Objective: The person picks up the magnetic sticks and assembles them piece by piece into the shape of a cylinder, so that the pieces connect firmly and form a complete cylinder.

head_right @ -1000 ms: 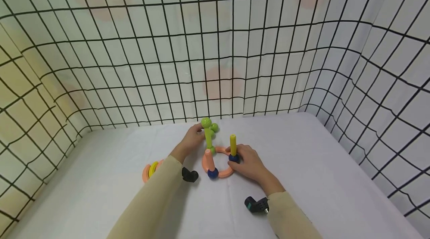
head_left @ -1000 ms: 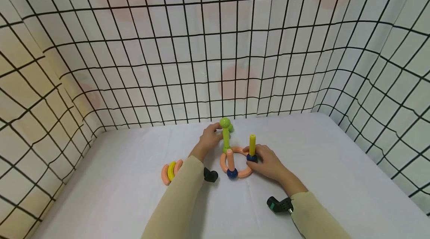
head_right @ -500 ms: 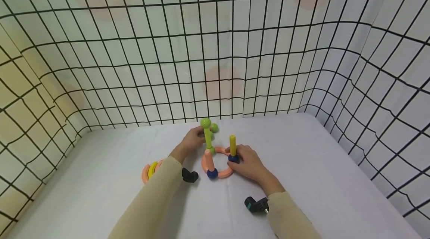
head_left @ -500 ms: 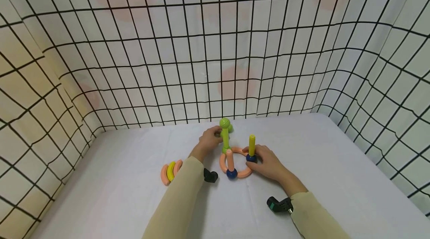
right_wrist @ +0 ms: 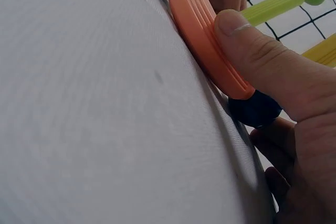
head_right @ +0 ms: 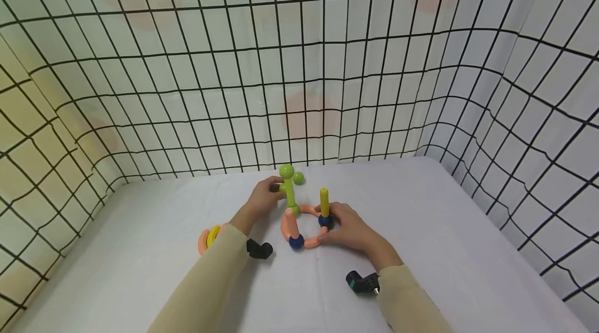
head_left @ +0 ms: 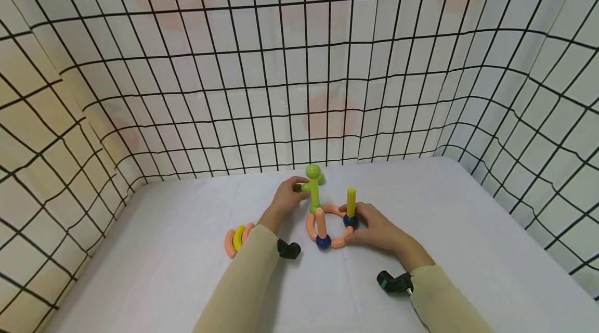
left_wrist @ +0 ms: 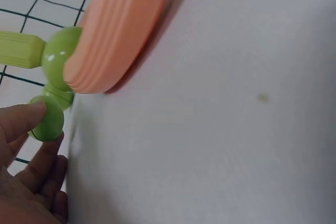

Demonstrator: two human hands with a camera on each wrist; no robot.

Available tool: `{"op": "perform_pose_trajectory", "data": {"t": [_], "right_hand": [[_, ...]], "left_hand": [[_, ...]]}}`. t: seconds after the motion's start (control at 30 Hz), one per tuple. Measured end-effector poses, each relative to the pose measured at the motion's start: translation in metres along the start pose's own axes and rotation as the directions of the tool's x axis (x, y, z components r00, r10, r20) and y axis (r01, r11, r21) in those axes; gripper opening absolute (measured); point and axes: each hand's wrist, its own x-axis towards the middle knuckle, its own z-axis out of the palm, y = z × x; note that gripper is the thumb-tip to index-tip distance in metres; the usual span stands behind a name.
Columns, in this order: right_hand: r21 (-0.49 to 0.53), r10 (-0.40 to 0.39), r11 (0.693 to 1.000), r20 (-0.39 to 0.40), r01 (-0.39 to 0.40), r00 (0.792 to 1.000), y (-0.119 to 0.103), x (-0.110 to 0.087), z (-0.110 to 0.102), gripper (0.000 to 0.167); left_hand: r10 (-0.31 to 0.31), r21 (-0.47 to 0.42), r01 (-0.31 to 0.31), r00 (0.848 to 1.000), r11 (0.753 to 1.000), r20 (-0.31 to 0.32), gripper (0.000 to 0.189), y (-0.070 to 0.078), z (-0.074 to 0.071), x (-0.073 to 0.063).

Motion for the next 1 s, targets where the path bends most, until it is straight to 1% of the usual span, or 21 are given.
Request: {"op": "perform_pose_trajectory", "data": {"t": [0.13,0.27,0.4,0.5,0.6,0.67,0.77,0.9,1.0], "right_hand": [[-0.001,-0.016,1.0,-0.004,0.016,1.0,0.0,0.0,-0.001,0.069],[-0.025,-0.044,0.999,-0.015,0.043,0.999,0.0,0.002,0.001,0.07],[-0.054,-0.057,0.997,-0.021,0.056,0.998,-0.001,0.003,0.002,0.07],[-0.062,-0.056,0.997,-0.026,0.054,0.998,-0.002,0.003,0.003,0.07],[-0.073,-0.047,0.996,-0.03,0.045,0.998,-0.002,0.003,0.003,0.07],[-0.083,-0.04,0.996,-0.034,0.037,0.999,-0.002,0.003,0.004,0.07],[-0.106,-0.044,0.994,-0.041,0.04,0.998,-0.003,0.003,0.006,0.069],[-0.118,-0.063,0.991,-0.051,0.057,0.997,-0.004,0.003,0.008,0.068],[-0.114,-0.063,0.992,-0.058,0.056,0.996,-0.006,0.003,0.009,0.067]], "left_hand": [[-0.017,-0.063,0.015,0.999,0.998,-0.04,0.038,0.001,-0.004,-0.006],[-0.043,-0.134,0.029,0.994,0.991,-0.102,0.038,0.005,-0.009,-0.017],[-0.049,-0.195,0.014,0.983,0.981,-0.175,0.039,0.01,-0.014,-0.028],[-0.047,-0.236,-0.01,0.971,0.972,-0.233,0.039,0.014,-0.019,-0.037],[-0.046,-0.271,-0.03,0.961,0.962,-0.271,0.038,0.019,-0.023,-0.046],[-0.048,-0.288,-0.037,0.958,0.957,-0.283,0.038,0.023,-0.026,-0.052],[-0.043,-0.31,-0.049,0.958,0.949,-0.284,0.038,0.026,-0.03,-0.059],[-0.012,-0.338,-0.08,0.965,0.938,-0.262,0.038,0.029,-0.033,-0.068],[0.011,-0.353,-0.1,0.969,0.93,-0.246,0.038,0.029,-0.034,-0.075]]}}
